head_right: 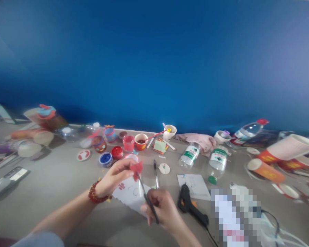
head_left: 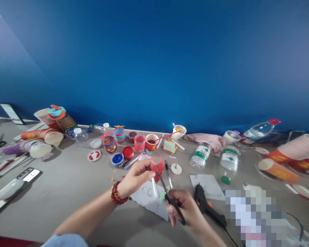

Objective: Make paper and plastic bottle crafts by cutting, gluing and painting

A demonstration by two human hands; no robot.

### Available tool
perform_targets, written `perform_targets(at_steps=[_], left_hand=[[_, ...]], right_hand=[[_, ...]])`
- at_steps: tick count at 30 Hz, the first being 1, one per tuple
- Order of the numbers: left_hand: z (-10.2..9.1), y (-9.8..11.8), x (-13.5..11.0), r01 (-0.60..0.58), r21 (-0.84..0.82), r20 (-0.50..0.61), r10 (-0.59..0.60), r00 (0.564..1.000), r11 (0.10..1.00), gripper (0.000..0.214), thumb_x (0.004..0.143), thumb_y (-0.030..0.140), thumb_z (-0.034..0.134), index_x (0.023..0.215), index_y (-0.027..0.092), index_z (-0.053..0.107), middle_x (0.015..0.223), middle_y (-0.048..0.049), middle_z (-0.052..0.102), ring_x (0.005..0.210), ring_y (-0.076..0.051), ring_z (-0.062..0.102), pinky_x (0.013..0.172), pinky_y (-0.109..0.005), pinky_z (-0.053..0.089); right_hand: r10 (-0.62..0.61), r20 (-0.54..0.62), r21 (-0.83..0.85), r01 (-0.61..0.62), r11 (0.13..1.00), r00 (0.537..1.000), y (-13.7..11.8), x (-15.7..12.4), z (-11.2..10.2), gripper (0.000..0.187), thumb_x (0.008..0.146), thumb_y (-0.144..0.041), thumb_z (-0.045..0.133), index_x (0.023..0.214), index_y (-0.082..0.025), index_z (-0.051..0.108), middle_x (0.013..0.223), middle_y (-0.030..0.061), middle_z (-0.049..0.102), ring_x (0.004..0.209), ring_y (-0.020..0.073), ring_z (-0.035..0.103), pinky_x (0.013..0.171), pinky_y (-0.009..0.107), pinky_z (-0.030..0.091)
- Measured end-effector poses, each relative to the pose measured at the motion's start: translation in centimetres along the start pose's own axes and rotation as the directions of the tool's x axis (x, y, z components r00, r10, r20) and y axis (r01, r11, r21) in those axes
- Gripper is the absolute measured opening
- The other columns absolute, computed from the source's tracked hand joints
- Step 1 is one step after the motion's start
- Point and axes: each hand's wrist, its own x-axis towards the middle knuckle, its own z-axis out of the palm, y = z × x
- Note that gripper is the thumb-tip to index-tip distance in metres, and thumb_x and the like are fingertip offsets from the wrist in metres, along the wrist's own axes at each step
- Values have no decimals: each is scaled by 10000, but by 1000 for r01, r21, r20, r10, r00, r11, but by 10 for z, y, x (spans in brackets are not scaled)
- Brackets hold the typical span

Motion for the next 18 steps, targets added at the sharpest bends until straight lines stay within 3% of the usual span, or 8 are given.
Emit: perform_targets(at_steps=[7, 18], left_hand=[[-1, -1, 0, -6, -25, 14, 6, 1000, 1000, 213, 861, 334, 625, 814, 127, 633, 758, -53, 608, 711, -151, 536, 662, -248, 414], [-2, -3, -1, -14, -3, 21, 14, 1000, 1000, 207, 869, 317, 619, 828, 115, 638, 766, -49, 605, 709, -143, 533, 663, -244, 401]], right_hand=[[33, 0, 5, -33, 999, 999, -4, 0, 3, 615, 564, -742, 737, 554, -197, 454, 390, -24, 529, 329, 93, 474, 361, 184, 308], [30, -8, -19, -30, 999, 1000, -5, 1, 3, 613, 581, -739, 732, 538, -208, 427, 378, -20, 519, 320, 93, 458, 357, 192, 317]])
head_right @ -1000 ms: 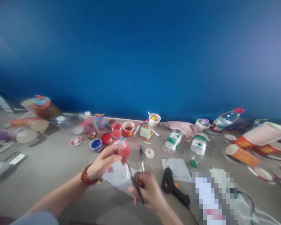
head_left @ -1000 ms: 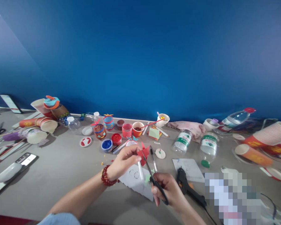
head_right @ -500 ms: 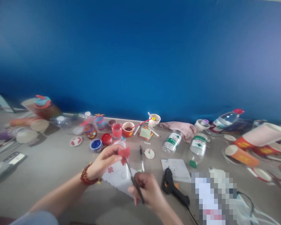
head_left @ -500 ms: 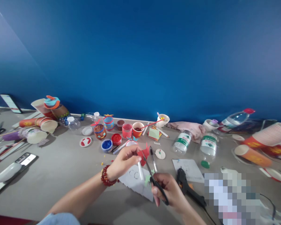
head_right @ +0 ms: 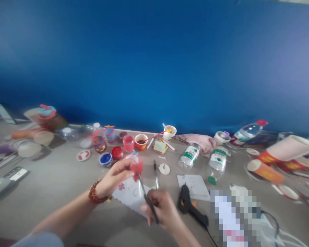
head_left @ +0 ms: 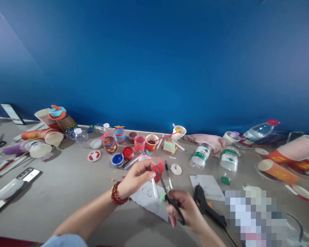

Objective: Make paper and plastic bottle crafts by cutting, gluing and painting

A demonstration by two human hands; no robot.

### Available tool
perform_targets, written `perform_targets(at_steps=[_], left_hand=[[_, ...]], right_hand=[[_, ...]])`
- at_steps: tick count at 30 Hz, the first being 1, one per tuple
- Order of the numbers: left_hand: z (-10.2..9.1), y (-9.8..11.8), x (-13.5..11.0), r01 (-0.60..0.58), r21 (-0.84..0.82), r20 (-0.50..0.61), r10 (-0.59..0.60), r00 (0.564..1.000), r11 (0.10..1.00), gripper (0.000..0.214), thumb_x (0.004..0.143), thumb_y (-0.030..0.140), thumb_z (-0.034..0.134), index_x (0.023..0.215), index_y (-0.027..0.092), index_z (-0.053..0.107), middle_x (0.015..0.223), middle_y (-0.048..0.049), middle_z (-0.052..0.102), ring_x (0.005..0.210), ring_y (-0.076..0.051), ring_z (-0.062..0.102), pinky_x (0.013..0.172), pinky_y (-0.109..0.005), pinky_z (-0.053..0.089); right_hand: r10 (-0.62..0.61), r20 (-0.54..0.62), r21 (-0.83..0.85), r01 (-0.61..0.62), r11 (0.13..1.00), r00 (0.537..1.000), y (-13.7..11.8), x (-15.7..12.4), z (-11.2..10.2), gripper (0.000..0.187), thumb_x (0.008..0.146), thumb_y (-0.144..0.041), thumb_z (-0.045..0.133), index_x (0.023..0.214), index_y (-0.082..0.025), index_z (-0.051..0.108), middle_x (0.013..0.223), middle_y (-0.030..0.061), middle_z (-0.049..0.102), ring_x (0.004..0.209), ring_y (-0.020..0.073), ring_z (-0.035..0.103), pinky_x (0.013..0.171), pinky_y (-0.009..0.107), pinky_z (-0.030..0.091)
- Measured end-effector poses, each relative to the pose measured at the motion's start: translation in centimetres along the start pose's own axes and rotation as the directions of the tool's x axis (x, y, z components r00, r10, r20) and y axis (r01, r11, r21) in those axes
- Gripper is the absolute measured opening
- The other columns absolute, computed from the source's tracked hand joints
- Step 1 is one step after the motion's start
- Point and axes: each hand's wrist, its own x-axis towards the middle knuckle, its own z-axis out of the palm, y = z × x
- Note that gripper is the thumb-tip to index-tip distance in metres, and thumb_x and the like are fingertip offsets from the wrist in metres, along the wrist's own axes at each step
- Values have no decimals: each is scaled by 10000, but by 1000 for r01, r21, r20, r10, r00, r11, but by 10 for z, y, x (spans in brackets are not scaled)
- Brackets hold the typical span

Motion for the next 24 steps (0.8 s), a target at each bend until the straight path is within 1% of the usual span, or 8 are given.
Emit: perform_targets(at_steps=[8, 13, 16, 19, 22, 24], left_hand=[[3, 4, 2, -7, -18, 3, 7, 1000, 1000, 223, 859, 329, 630, 809, 111, 641, 762, -52, 604, 698, -140, 527, 657, -243, 401], [3, 3, 1, -2, -30, -6, 1, 1000, 1000, 208, 856, 316, 639, 813, 113, 641, 756, -51, 615, 689, -138, 538, 656, -243, 407], [4, 1, 1, -1, -34, -10, 0, 1000, 999, 191, 867, 303, 626, 815, 120, 631, 755, -49, 620, 692, -140, 544, 665, -248, 410], [7, 0, 1, -8, -30, -16, 7, 1000, 1000, 174, 884, 291, 603, 825, 128, 620, 767, -48, 617, 718, -146, 543, 697, -263, 411], [11, 0, 1, -2, -41, -31, 0, 1000, 999, 168, 889, 292, 595, 826, 137, 610, 779, -45, 610, 731, -148, 536, 712, -272, 411], [12, -2, 1, -2, -49, -63, -1, 998, 999, 173, 879, 302, 609, 815, 142, 602, 773, -38, 601, 722, -144, 530, 698, -268, 407]], right_hand=[[-17, -21, -15, 16, 1000, 1000, 1, 0, -1, 636, 563, -765, 724, 536, -221, 396, 363, -45, 468, 313, 90, 435, 351, 196, 320], [-30, -17, -30, 30, 999, 999, 5, 1, -2, 615, 597, -747, 719, 541, -217, 411, 367, -35, 490, 315, 89, 436, 357, 196, 317], [-41, -37, -22, 40, 999, 998, 6, 2, -2, 631, 576, -761, 721, 536, -213, 412, 373, -35, 491, 320, 91, 451, 355, 191, 305], [-43, -66, -29, 41, 999, 997, 5, 2, -1, 652, 541, -790, 717, 532, -208, 424, 384, -32, 495, 328, 95, 465, 357, 193, 319], [-40, -84, -27, 38, 999, 996, 4, 1, 0, 660, 527, -801, 714, 522, -209, 424, 377, -36, 480, 329, 97, 466, 362, 199, 342], [-41, -85, -10, 40, 999, 996, 5, 1, 0, 650, 533, -787, 725, 526, -209, 426, 387, -40, 479, 335, 100, 475, 364, 199, 347]])
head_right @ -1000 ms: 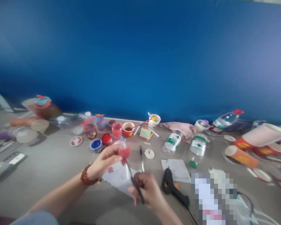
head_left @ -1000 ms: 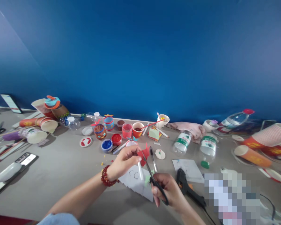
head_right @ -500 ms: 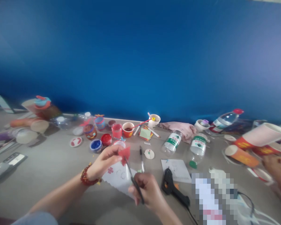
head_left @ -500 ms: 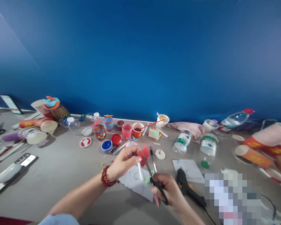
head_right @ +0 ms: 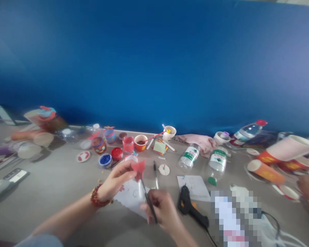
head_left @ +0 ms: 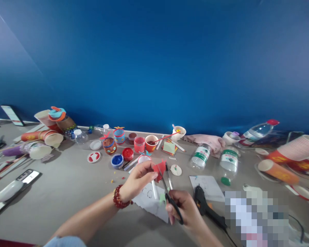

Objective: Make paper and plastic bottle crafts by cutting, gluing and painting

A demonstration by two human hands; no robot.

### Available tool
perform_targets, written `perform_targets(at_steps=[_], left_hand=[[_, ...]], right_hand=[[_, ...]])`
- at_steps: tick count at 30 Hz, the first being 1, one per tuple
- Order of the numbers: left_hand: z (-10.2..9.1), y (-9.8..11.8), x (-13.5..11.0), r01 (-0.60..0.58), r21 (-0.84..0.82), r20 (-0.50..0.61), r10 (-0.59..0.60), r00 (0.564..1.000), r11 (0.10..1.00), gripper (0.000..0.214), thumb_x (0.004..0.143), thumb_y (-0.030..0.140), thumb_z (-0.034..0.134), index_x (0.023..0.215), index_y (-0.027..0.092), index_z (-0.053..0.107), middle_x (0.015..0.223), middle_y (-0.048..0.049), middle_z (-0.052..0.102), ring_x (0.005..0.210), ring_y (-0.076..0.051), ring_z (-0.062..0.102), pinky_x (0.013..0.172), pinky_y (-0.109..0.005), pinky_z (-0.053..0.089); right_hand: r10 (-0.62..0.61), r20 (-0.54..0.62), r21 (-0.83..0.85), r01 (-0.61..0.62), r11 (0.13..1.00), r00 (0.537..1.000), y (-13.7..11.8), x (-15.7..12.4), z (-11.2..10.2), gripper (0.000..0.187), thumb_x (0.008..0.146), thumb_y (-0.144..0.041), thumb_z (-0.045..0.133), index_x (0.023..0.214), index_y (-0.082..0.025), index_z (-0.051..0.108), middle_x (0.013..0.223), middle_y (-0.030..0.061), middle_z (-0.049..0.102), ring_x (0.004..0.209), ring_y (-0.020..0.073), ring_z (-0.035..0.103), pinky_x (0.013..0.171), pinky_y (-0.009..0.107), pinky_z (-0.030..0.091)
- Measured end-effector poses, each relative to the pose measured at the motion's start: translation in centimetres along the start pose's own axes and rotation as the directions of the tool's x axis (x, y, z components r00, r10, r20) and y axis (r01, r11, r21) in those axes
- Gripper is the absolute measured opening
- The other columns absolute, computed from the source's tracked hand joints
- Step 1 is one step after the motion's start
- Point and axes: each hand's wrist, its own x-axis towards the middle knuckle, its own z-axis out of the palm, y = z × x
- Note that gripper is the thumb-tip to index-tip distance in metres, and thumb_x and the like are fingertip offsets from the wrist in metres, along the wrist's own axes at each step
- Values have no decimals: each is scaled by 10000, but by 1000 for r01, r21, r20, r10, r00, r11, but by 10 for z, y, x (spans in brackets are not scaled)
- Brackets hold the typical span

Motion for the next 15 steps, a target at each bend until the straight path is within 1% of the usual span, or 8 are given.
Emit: perform_targets(at_steps=[4, 8, 11, 15], left_hand=[[-2, -3, 0, -12, 16, -62, 13, 998, 1000, 194, 867, 329, 626, 812, 145, 595, 757, -29, 583, 707, -141, 521, 675, -265, 396], [-4, -4, 0, -22, 52, -76, 26, 997, 998, 196, 880, 330, 604, 813, 146, 589, 765, -31, 580, 710, -143, 517, 677, -271, 400], [-5, -1, 0, -28, 112, -58, 34, 998, 993, 194, 890, 313, 581, 802, 141, 598, 772, -38, 586, 718, -145, 520, 681, -270, 404], [-6, 6, 1, -22, 128, -12, 24, 1000, 992, 184, 883, 302, 577, 843, 131, 632, 783, -53, 611, 729, -161, 555, 686, -281, 431]], right_hand=[[6, -1, 4, -6, 1000, 1000, 1, 0, 0, 633, 544, -760, 741, 534, -205, 437, 400, -40, 488, 340, 98, 480, 366, 195, 345], [23, 13, 7, -23, 1000, 1000, -2, -1, 0, 637, 533, -766, 738, 545, -204, 437, 393, -44, 497, 337, 94, 476, 371, 193, 350], [43, 39, 11, -43, 999, 998, -5, -1, 1, 630, 546, -752, 739, 549, -206, 424, 397, -48, 498, 338, 95, 488, 367, 188, 344], [67, 71, 25, -69, 997, 995, -8, -2, 1, 633, 535, -756, 739, 549, -207, 425, 400, -50, 490, 336, 97, 482, 359, 192, 336]])
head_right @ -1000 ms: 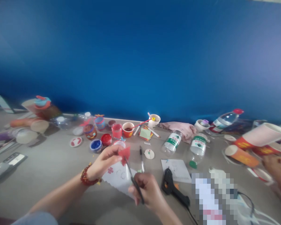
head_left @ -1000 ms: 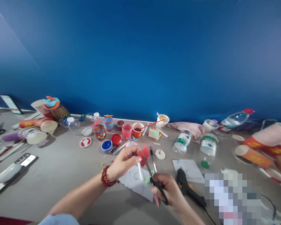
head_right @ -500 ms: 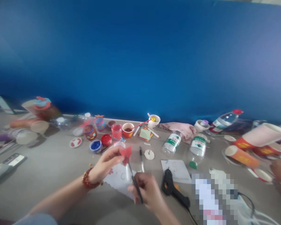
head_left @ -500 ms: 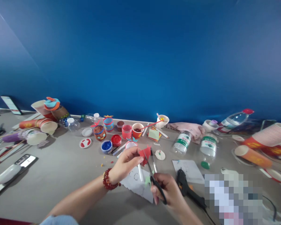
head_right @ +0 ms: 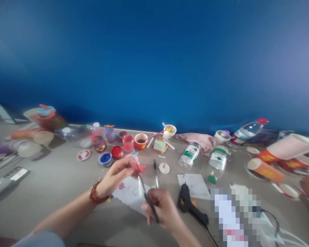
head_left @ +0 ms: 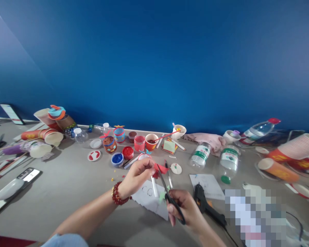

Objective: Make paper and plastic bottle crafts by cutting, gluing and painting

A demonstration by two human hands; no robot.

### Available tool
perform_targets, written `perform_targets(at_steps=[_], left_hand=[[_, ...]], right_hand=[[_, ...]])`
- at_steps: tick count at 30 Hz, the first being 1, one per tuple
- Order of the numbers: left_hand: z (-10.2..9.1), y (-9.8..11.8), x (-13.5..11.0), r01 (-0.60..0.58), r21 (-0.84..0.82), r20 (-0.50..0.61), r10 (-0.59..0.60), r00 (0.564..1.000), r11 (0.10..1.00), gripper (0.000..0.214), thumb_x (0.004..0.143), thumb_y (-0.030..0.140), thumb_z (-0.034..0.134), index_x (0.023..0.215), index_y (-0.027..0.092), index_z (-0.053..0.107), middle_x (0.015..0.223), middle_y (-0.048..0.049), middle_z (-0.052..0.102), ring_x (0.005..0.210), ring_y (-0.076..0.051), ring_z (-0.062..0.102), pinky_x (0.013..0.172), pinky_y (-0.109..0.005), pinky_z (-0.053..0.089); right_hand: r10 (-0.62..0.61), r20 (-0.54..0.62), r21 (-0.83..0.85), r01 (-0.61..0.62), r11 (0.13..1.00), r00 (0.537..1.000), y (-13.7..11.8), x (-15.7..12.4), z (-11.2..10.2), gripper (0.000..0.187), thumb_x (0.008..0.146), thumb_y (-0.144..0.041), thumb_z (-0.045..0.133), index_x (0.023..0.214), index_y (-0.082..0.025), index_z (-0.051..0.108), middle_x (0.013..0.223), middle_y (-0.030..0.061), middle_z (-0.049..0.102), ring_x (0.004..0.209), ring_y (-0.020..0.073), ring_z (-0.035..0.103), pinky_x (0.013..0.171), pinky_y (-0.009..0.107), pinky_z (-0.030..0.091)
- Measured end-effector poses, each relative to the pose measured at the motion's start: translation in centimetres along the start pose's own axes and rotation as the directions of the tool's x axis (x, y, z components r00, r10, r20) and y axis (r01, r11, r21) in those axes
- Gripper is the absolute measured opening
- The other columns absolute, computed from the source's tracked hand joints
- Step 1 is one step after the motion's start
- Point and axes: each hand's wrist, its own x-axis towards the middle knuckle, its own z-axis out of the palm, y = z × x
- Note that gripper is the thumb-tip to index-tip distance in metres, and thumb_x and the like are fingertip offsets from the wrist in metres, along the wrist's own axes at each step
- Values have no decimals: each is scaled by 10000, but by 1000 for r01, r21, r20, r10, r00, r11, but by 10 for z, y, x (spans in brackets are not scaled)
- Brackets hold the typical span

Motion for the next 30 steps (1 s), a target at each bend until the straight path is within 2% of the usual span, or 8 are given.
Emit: perform_targets(at_steps=[6, 11, 18, 30], left_hand=[[-2, 9, 2, 11, 105, 34, -15, 999, 994, 213, 882, 316, 561, 822, 128, 642, 750, -59, 641, 693, -159, 559, 657, -276, 418], [-5, 13, 3, 27, 229, 35, -36, 999, 973, 208, 865, 309, 553, 787, 133, 632, 702, -32, 600, 651, -139, 495, 609, -255, 366], [-8, 15, 4, 86, 210, 46, -98, 994, 974, 199, 841, 315, 576, 798, 135, 650, 715, -31, 595, 653, -135, 498, 601, -246, 374], [-12, 10, 6, 73, 182, 64, -86, 994, 981, 177, 833, 307, 613, 772, 150, 664, 683, -20, 588, 640, -133, 522, 567, -230, 390]], right_hand=[[16, 29, -20, -16, 1000, 999, -4, -2, 0, 654, 542, -805, 695, 555, -208, 429, 397, -34, 512, 338, 90, 463, 379, 198, 301], [10, 40, -64, -7, 998, 999, -6, -4, -3, 644, 576, -811, 668, 567, -210, 438, 393, -20, 527, 337, 94, 454, 392, 209, 293], [2, 82, -85, 5, 996, 997, -2, -3, -9, 621, 615, -782, 672, 565, -203, 455, 392, -10, 547, 329, 89, 450, 393, 207, 256], [33, 58, -128, -26, 991, 998, -1, -1, -13, 605, 607, -758, 687, 539, -214, 432, 382, -21, 548, 321, 86, 440, 393, 206, 261]])
